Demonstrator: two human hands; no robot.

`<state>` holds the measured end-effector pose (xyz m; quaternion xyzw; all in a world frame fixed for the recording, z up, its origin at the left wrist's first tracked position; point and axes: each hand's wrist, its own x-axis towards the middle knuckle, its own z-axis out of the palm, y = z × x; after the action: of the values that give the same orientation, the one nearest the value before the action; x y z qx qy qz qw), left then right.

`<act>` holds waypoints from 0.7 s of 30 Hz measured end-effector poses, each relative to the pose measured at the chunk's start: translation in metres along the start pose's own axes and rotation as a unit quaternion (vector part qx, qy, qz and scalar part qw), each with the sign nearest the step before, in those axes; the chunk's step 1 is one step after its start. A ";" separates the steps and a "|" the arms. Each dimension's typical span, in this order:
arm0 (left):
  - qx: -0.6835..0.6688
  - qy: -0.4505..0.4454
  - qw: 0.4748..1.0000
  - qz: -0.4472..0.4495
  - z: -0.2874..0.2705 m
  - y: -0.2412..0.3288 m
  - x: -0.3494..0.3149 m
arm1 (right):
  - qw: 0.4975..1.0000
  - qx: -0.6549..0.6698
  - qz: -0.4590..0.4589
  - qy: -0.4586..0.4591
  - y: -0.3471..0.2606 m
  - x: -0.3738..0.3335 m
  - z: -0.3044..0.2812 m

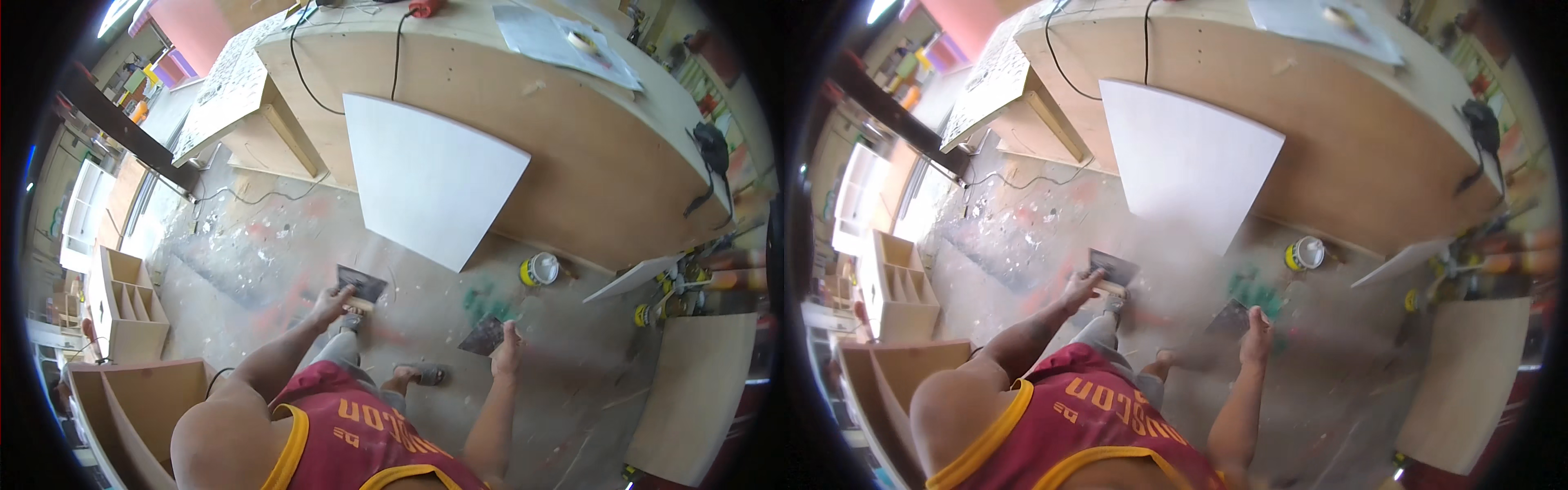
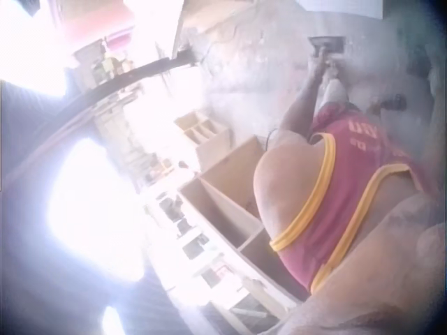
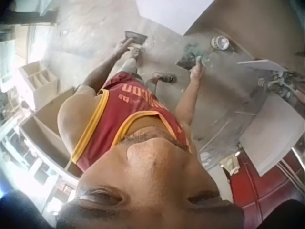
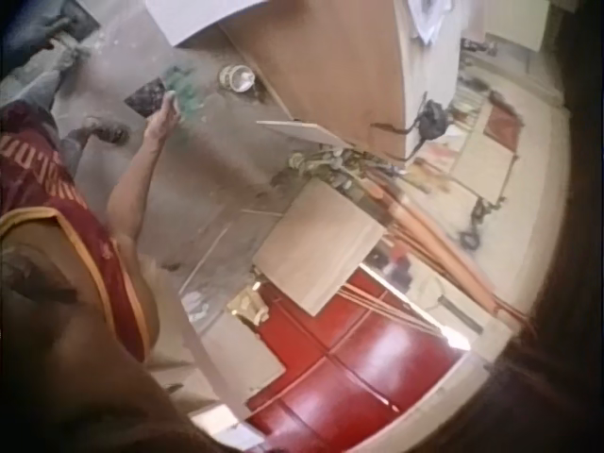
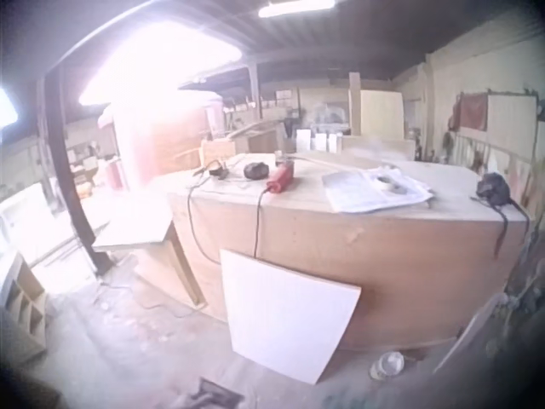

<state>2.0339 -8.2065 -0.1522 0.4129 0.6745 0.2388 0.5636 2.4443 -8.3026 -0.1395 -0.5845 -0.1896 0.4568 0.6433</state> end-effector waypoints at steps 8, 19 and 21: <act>-0.090 -0.036 0.989 0.109 -0.112 0.097 0.176 | 0.996 -0.052 -0.073 0.009 -0.089 0.070 0.013; 0.095 -0.146 0.924 0.341 -0.163 0.197 0.399 | 0.801 -0.593 -0.002 0.077 -0.119 0.044 0.129; 0.149 -0.108 0.905 0.384 -0.170 0.201 0.450 | 0.848 -0.525 0.039 0.060 -0.110 0.101 0.142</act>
<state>1.9185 -7.7007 -0.2044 0.7423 0.4265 0.2873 0.4295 2.4257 -8.1274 -0.0325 -0.8685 -0.3391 0.2776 0.2318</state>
